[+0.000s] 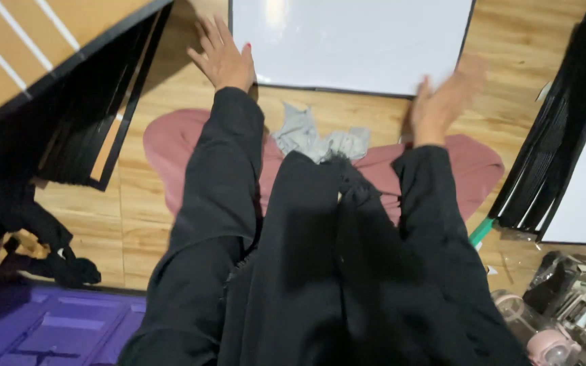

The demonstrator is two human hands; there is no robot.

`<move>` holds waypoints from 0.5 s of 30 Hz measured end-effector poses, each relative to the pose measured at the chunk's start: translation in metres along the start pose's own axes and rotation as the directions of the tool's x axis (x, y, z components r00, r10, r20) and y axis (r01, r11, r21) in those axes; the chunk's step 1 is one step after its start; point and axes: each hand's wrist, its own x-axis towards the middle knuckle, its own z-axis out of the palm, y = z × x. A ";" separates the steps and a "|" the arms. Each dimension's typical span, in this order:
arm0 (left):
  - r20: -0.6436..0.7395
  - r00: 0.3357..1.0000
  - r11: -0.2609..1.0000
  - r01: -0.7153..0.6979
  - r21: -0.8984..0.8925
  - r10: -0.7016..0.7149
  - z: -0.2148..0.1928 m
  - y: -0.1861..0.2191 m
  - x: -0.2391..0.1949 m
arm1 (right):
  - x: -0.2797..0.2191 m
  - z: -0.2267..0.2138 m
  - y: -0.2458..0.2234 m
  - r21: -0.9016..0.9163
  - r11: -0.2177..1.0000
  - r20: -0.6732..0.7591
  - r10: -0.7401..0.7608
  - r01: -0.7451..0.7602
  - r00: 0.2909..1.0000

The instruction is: The person is assembling covers by cleaning a surface and then applying and smoothing a white sheet onto a cardboard frame.

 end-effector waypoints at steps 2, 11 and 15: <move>-0.040 0.999 1.000 -0.011 -0.016 0.011 -0.024 0.005 -0.006 | -0.036 0.016 -0.011 0.214 0.910 0.009 -0.366 0.356 0.931; 0.119 0.924 0.928 -0.348 -0.136 0.364 -0.033 -0.018 0.008 | -0.026 0.030 -0.035 0.527 0.608 0.291 -0.785 0.594 0.547; -0.014 0.945 0.942 -0.326 0.075 0.328 0.003 -0.008 0.024 | 0.038 0.006 -0.054 0.527 0.369 -0.197 -0.823 0.766 0.532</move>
